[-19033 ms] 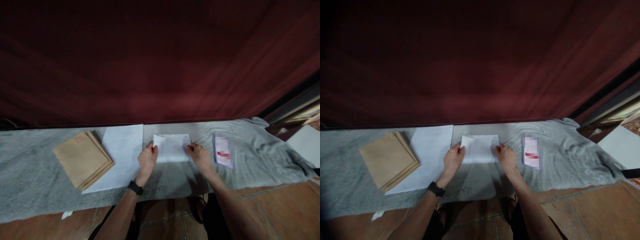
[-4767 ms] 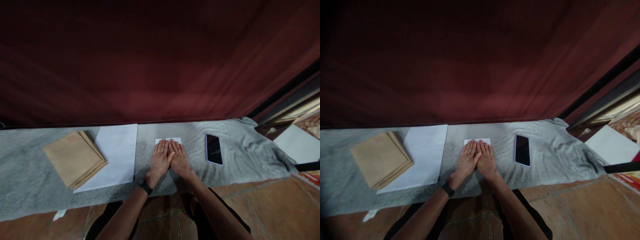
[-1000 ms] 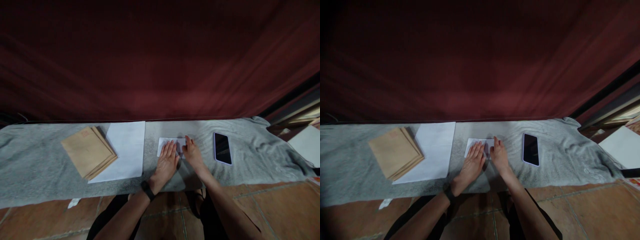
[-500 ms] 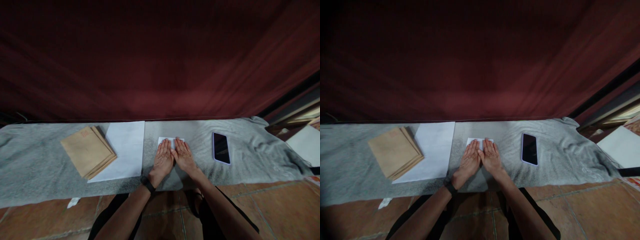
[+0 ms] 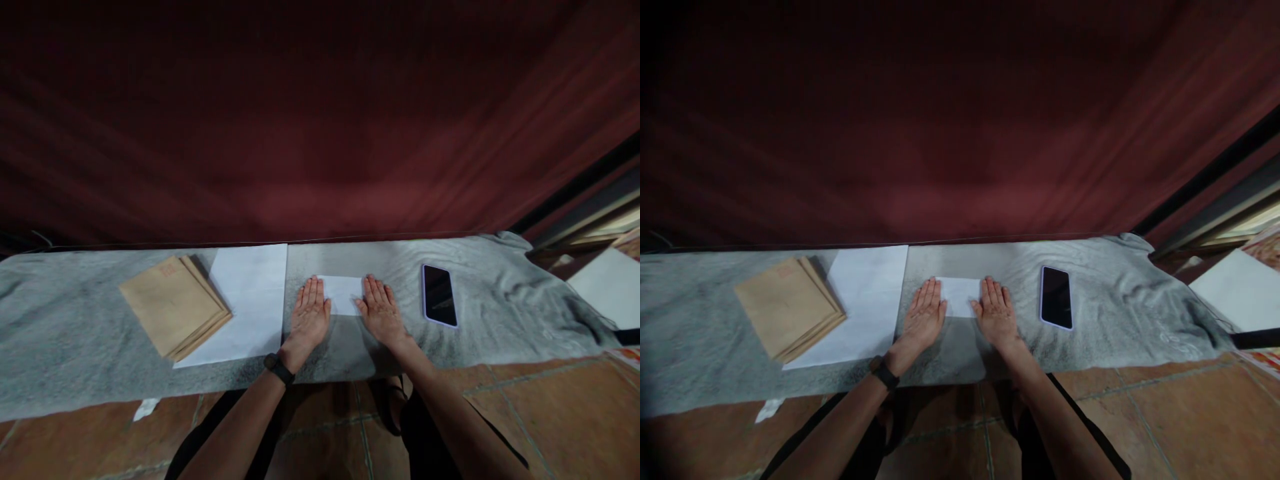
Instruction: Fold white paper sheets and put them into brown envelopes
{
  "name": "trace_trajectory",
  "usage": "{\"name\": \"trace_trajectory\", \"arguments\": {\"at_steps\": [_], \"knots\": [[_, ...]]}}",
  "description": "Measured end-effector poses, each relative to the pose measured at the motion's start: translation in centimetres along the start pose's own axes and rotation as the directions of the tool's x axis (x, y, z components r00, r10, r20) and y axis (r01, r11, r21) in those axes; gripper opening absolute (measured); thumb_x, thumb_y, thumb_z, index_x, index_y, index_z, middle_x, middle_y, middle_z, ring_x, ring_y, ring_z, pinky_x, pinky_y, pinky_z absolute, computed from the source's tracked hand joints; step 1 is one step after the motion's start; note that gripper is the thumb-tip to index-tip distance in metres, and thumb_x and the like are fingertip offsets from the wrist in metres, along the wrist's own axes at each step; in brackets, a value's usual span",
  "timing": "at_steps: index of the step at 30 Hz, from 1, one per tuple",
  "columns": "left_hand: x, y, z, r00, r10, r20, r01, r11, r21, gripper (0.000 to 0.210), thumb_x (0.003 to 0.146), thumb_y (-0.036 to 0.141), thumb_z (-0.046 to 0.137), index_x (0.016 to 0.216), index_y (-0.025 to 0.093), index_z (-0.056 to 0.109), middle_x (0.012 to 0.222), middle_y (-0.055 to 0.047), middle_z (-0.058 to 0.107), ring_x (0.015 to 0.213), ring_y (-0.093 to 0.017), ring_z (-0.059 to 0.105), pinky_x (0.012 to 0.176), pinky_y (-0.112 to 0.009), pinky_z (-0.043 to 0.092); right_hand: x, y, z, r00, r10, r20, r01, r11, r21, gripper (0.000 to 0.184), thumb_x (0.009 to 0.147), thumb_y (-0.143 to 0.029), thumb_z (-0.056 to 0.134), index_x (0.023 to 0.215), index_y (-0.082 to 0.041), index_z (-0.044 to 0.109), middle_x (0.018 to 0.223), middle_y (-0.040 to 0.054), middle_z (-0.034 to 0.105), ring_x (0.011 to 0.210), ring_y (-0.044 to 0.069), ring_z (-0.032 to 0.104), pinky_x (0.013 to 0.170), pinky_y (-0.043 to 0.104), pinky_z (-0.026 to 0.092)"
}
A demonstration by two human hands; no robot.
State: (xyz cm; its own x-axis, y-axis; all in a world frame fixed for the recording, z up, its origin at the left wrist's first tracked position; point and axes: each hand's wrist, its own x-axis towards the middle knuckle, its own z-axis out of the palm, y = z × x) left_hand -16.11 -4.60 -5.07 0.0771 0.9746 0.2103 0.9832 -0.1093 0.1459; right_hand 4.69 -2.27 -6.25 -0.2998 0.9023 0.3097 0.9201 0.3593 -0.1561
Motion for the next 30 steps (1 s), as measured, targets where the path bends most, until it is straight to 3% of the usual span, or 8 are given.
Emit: {"name": "trace_trajectory", "arguments": {"at_steps": [4, 6, 9, 11, 22, 30], "knots": [[-0.1, 1.1, -0.7, 1.0, -0.01, -0.015, 0.01, 1.0, 0.008, 0.06, 0.101, 0.027, 0.031, 0.154, 0.001, 0.03, 0.162, -0.019, 0.029, 0.153, -0.027, 0.021, 0.125, -0.047, 0.022, 0.1, -0.5, -0.4, 1.0, 0.018, 0.003, -0.018, 1.0, 0.019, 0.061, 0.106, -0.042, 0.029, 0.156, -0.008, 0.032, 0.159, 0.0179, 0.037, 0.148, 0.031, 0.034, 0.12, 0.051, 0.026], [-0.4, 2.0, -0.9, 0.995, 0.097, -0.024, -0.097, 0.995, -0.003, 0.059, 0.101, 0.025, 0.031, 0.156, 0.004, 0.029, 0.163, -0.016, 0.029, 0.154, -0.025, 0.02, 0.126, -0.047, 0.021, 0.1, -1.2, -0.6, 0.999, -0.018, 0.03, 0.016, 0.998, 0.055, 0.059, 0.106, -0.04, 0.026, 0.157, -0.009, 0.031, 0.16, 0.0162, 0.036, 0.149, 0.028, 0.033, 0.121, 0.05, 0.026], [-1.0, 3.2, -0.9, 0.951, 0.308, 0.002, -0.308, 0.951, -0.029, 0.058, 0.101, 0.023, 0.033, 0.156, 0.007, 0.029, 0.163, -0.014, 0.03, 0.154, -0.022, 0.019, 0.126, -0.044, 0.02, -0.2, -2.5, -0.7, 0.992, -0.103, 0.079, 0.093, 0.988, 0.121, 0.057, 0.107, -0.037, 0.022, 0.157, -0.011, 0.03, 0.161, 0.0135, 0.035, 0.15, 0.024, 0.031, 0.121, 0.046, 0.027], [-1.4, 3.6, -0.7, 0.931, 0.363, 0.028, -0.362, 0.931, -0.041, 0.057, 0.1, 0.022, 0.033, 0.155, 0.004, 0.03, 0.163, -0.015, 0.03, 0.153, -0.022, 0.02, 0.126, -0.043, 0.021, -0.7, -3.0, -0.7, 0.986, -0.141, 0.094, 0.127, 0.982, 0.14, 0.057, 0.107, -0.037, 0.022, 0.158, -0.012, 0.028, 0.161, 0.0129, 0.035, 0.15, 0.024, 0.03, 0.122, 0.046, 0.026], [-1.8, 3.4, -0.9, 0.936, 0.348, 0.052, -0.34, 0.933, -0.119, 0.057, 0.102, 0.031, 0.033, 0.155, 0.009, 0.031, 0.163, -0.015, 0.03, 0.153, -0.022, 0.021, 0.127, -0.045, 0.016, -1.5, -1.6, -0.4, 0.982, -0.168, 0.089, 0.16, 0.984, 0.083, 0.06, 0.106, -0.042, 0.03, 0.158, -0.013, 0.028, 0.161, 0.015, 0.034, 0.15, 0.027, 0.031, 0.121, 0.05, 0.026], [-2.1, 3.2, -0.6, 0.944, 0.327, 0.038, -0.32, 0.939, -0.124, 0.06, 0.103, 0.038, 0.036, 0.154, 0.007, 0.032, 0.163, -0.016, 0.029, 0.154, -0.024, 0.02, 0.126, -0.046, 0.016, -1.7, -0.4, -0.2, 0.992, -0.106, 0.073, 0.104, 0.994, 0.033, 0.06, 0.106, -0.041, 0.027, 0.159, -0.011, 0.025, 0.163, 0.0147, 0.031, 0.149, 0.026, 0.031, 0.121, 0.048, 0.023]]}}
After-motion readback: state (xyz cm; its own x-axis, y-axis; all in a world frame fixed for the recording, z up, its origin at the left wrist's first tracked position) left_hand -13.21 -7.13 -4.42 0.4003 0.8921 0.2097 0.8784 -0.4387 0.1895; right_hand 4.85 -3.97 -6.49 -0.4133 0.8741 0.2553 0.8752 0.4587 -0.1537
